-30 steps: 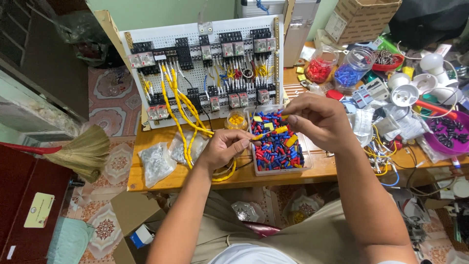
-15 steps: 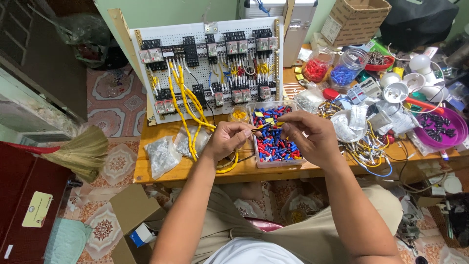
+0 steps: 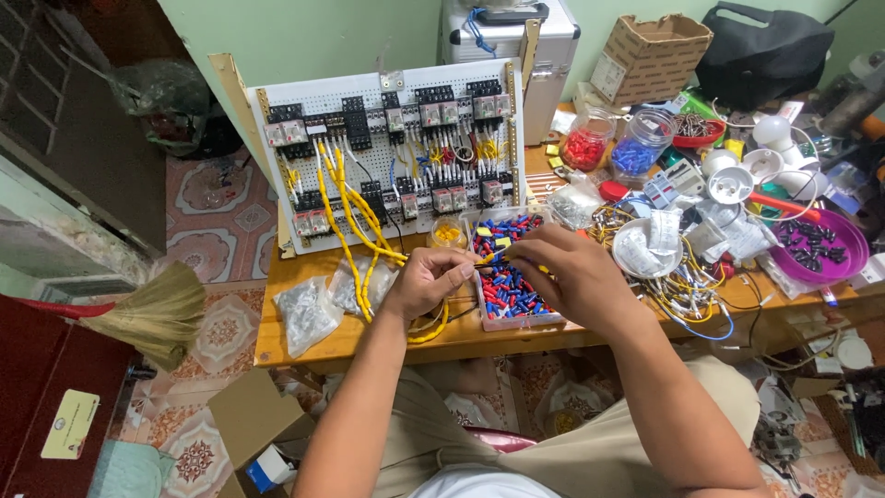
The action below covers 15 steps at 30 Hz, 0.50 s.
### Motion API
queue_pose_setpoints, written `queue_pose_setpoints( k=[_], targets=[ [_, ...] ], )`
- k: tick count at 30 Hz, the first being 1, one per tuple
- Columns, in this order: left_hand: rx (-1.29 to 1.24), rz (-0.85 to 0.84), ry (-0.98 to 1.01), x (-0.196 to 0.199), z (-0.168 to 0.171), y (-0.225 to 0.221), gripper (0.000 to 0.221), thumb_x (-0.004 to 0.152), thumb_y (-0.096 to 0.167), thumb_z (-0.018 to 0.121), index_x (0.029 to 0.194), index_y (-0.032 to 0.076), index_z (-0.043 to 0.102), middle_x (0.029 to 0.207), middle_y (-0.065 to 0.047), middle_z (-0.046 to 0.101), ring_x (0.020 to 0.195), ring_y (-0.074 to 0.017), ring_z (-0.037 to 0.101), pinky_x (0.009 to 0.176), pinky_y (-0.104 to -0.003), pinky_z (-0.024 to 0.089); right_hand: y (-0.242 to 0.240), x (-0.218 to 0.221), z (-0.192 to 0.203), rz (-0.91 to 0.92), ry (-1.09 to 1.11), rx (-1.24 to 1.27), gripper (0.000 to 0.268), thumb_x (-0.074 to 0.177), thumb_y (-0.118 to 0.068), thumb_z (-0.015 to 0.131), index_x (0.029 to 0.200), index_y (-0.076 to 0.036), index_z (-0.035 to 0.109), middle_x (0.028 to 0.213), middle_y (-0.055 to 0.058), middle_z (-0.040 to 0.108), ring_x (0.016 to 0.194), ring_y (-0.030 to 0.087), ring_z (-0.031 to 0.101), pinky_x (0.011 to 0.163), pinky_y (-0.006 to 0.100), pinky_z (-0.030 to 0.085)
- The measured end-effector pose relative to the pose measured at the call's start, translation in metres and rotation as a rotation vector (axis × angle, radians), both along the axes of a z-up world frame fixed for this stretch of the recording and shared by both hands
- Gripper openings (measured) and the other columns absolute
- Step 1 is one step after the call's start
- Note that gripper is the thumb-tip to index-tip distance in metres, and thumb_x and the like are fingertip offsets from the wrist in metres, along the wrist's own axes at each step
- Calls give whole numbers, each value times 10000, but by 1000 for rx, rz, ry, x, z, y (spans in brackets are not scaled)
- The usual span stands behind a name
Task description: The person is preparing electrical wires by picking up various connectors from a storage bin and placing them onto the ends of the wires.
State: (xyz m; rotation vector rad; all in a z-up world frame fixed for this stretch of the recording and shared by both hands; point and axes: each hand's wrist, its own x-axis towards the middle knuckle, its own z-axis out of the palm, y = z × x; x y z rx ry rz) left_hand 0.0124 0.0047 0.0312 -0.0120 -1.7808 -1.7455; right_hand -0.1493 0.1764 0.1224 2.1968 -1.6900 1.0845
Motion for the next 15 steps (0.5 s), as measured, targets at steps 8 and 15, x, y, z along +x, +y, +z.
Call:
queue_pose_setpoints(
  k=[8, 15],
  targets=[
    [44, -37, 24, -5, -23, -6, 149, 990, 74, 678, 923, -21, 772, 825, -146, 732, 542, -84, 563, 535, -236, 488, -17, 4, -10, 78, -115, 2, 169, 897, -88, 747, 1065, -111, 752, 923, 73, 739, 894, 288, 682, 817, 401, 542],
    [85, -32, 68, -2, -32, -3, 221, 1003, 187, 683, 888, 10, 752, 1048, -163, 763, 737, -71, 582, 630, -206, 476, -6, -61, -24, -153, -231, 88, 202, 915, -72, 812, 1104, -101, 747, 841, 30, 715, 663, 225, 600, 676, 341, 515]
  ],
)
